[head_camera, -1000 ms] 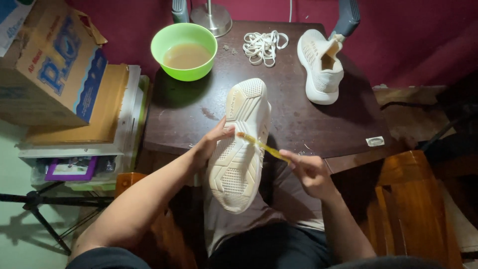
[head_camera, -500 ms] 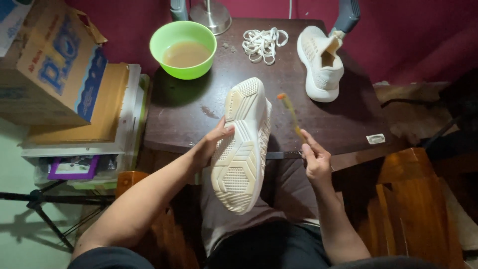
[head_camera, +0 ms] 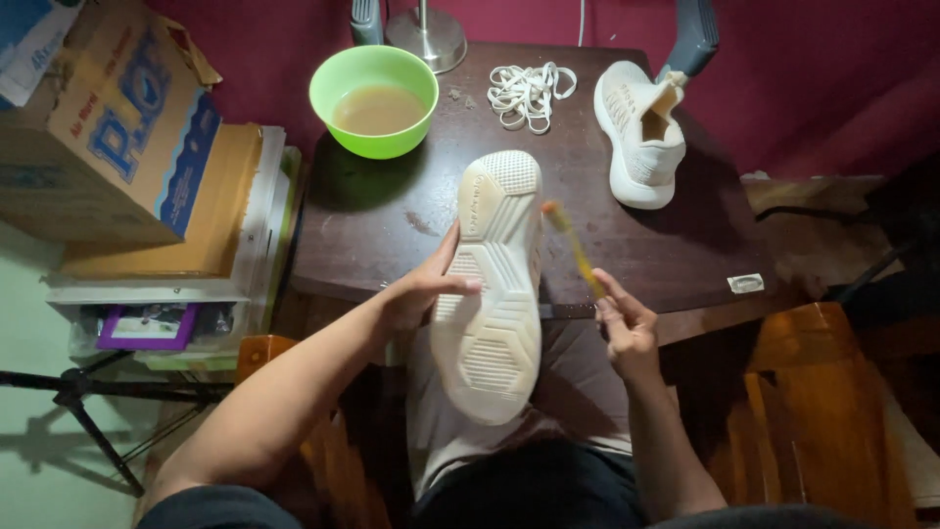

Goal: Applying a liquid adhesive or cleaning solution to the sole and edges of a white sneaker using a small brush.

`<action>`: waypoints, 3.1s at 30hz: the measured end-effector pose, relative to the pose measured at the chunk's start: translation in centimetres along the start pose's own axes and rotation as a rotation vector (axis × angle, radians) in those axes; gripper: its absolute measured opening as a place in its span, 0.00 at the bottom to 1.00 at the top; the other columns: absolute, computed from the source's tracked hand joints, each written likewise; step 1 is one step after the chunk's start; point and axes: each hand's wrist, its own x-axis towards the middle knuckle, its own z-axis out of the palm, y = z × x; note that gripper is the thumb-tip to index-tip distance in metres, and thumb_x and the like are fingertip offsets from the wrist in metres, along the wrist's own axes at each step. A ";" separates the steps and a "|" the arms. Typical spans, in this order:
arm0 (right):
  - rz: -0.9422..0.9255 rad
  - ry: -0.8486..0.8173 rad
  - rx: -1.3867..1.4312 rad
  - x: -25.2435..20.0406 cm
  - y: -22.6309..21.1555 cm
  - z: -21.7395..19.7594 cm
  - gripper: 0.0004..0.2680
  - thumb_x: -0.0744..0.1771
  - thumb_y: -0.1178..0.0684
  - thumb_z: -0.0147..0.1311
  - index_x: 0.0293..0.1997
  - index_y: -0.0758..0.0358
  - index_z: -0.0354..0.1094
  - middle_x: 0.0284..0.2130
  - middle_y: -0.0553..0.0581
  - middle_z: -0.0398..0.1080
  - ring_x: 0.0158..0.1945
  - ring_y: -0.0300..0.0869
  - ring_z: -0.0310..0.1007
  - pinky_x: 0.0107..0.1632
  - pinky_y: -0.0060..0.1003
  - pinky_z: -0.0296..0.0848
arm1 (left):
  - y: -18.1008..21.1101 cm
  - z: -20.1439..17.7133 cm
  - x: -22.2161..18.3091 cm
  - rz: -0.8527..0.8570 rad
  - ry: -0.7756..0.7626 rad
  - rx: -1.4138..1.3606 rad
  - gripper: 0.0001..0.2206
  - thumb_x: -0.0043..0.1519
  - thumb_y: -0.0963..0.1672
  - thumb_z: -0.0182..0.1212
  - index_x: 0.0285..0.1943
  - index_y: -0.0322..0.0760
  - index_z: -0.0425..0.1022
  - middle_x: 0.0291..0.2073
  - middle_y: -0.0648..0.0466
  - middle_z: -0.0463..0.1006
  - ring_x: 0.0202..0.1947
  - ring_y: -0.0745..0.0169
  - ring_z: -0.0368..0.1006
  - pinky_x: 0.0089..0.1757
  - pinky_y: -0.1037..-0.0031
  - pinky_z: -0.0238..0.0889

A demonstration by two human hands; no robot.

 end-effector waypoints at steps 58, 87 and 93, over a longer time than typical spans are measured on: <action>-0.200 0.170 0.594 5.2 1.6 0.0 0.22 0.60 0.67 0.65 0.39 0.47 0.47 0.62 0.62 0.68 0.61 0.47 0.73 0.56 0.37 0.76 | 4.2 -6.9 -0.5 0.282 -0.104 1.036 0.32 0.40 0.39 0.71 0.59 0.48 0.75 0.39 0.46 0.83 0.44 0.38 0.78 0.51 0.54 0.69; -0.349 0.013 -0.220 -2.2 -3.9 6.5 0.16 0.68 0.59 0.44 0.64 0.59 0.70 0.29 0.64 0.78 0.33 0.56 0.81 0.37 0.48 0.76 | 4.5 -1.7 -1.8 1.165 0.324 1.220 0.13 0.48 0.41 0.80 0.40 0.42 0.83 0.32 0.55 0.82 0.33 0.53 0.79 0.39 0.67 0.75; -0.363 0.244 -0.320 0.2 -0.2 3.5 0.17 0.71 0.61 0.41 0.69 0.67 0.63 0.49 0.72 0.75 0.54 0.56 0.75 0.57 0.49 0.73 | 4.8 -1.5 -1.6 1.184 0.265 1.184 0.14 0.48 0.41 0.80 0.41 0.40 0.83 0.33 0.53 0.82 0.33 0.51 0.79 0.40 0.65 0.75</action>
